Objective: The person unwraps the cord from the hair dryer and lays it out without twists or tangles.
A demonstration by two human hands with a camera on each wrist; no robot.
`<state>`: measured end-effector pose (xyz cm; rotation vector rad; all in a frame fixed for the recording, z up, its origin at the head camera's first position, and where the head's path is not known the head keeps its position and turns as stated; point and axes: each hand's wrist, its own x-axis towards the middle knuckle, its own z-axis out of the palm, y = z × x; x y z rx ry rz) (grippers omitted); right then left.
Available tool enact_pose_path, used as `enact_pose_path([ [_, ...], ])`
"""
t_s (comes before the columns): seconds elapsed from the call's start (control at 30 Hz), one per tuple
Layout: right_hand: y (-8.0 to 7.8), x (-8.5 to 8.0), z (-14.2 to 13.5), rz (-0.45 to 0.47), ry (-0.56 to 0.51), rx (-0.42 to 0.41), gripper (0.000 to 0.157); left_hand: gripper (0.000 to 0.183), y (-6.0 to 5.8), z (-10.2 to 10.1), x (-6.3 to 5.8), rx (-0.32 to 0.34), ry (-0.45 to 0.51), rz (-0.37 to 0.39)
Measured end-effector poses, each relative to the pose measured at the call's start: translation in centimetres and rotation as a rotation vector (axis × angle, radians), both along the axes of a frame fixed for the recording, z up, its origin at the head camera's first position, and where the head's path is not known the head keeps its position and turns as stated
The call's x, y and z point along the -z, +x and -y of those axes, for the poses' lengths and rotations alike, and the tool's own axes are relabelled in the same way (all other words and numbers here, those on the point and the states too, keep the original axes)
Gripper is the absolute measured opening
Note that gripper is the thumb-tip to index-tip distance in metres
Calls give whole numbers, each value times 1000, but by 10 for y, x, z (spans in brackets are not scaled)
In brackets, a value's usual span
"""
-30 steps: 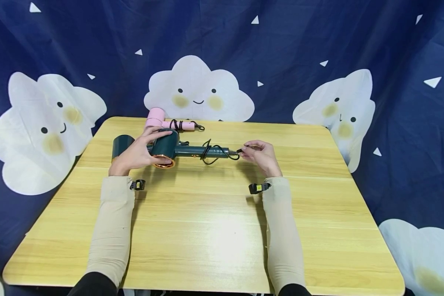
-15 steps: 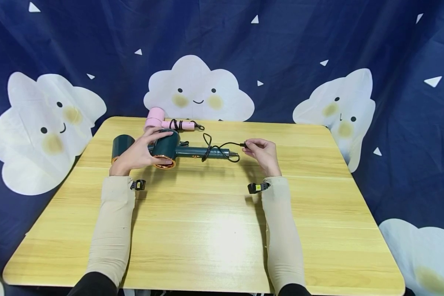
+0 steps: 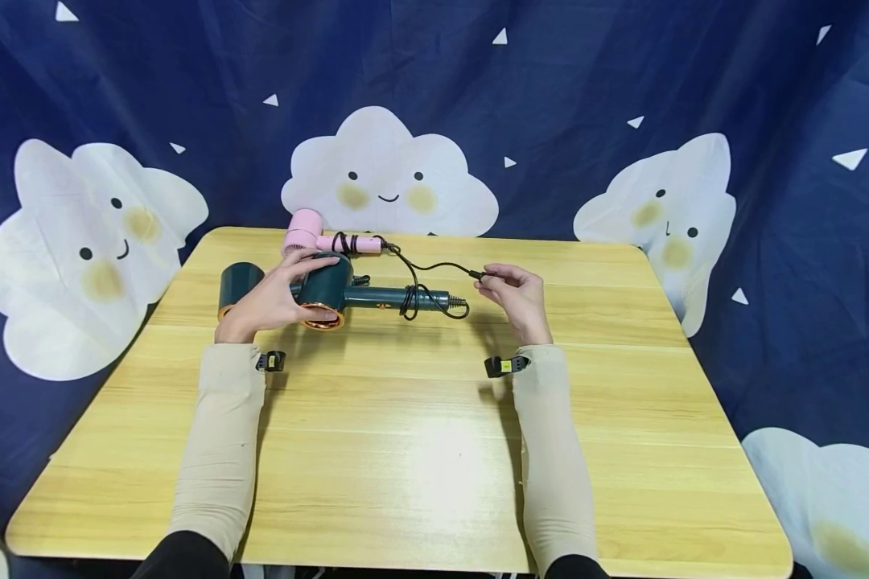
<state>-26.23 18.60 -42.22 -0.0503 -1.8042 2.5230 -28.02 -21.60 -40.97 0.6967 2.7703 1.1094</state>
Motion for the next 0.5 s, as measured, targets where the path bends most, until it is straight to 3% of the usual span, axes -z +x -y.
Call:
enact_pose_path([
  [0.27,5,-10,3,-60,-54,-22,26,92,-2,1,1,7,-2,14],
  [0.5,9,-21,7,-94,-74,-27,24,92,-3,1,2,10,-6,4],
])
